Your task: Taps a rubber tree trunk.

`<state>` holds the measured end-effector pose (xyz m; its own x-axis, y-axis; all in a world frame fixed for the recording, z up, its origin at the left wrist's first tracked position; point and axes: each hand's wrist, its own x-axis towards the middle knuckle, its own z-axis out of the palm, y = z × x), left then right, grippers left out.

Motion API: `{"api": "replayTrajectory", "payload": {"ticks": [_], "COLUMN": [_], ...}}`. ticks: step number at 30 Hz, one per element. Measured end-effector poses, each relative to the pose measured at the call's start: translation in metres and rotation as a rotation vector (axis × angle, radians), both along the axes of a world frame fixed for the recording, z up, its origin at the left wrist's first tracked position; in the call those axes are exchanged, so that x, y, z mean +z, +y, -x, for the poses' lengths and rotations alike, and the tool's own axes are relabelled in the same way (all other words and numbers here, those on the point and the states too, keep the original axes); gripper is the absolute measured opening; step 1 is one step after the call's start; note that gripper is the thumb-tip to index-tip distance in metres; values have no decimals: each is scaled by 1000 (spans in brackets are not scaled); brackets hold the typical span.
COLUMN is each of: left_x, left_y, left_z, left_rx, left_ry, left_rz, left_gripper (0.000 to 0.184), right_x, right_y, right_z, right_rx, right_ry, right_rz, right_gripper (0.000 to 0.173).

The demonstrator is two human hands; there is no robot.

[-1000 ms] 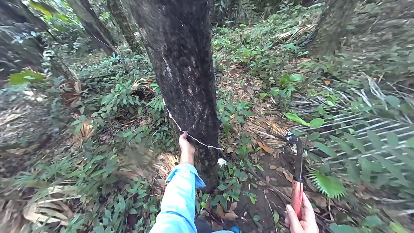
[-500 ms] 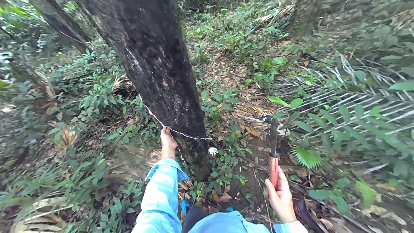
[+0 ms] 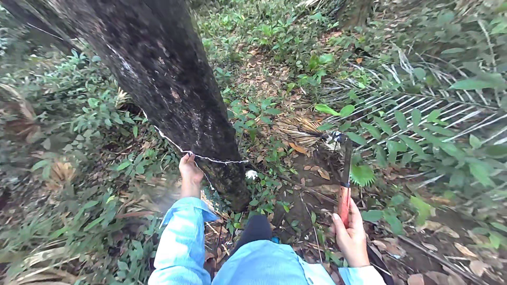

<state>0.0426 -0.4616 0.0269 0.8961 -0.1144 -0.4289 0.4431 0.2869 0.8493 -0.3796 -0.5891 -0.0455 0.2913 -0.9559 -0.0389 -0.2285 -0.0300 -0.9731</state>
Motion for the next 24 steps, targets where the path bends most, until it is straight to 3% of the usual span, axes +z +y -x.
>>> {"api": "replayTrajectory", "payload": {"ticks": [6, 9, 12, 15, 19, 24], "left_x": [-13, -22, -25, -27, -36, -19], "left_y": [-7, -13, -33, -64, -104, -137], "left_z": [11, 15, 7, 2, -4, -14], "left_rx": [-35, -108, -42, 41, 194, 381], "left_ry": [-49, -295, -448, -435, -481, -401], "left_rz": [-13, -197, -383, -358, -433, -451], "left_gripper": [33, 57, 74, 76, 97, 99], "right_x": [-6, -9, -13, -21, -40, -59], "right_y": [-21, -40, -70, -114, -198, -310], "right_z": [-3, -7, -14, -28, -51, -59], "right_rx": [-14, 0, 13, 33, 97, 143], "right_ry": [3, 2, 29, 56, 145, 369], "right_rz": [13, 9, 5, 1, 36, -175], "right_gripper": [73, 72, 73, 72, 68, 66]}}
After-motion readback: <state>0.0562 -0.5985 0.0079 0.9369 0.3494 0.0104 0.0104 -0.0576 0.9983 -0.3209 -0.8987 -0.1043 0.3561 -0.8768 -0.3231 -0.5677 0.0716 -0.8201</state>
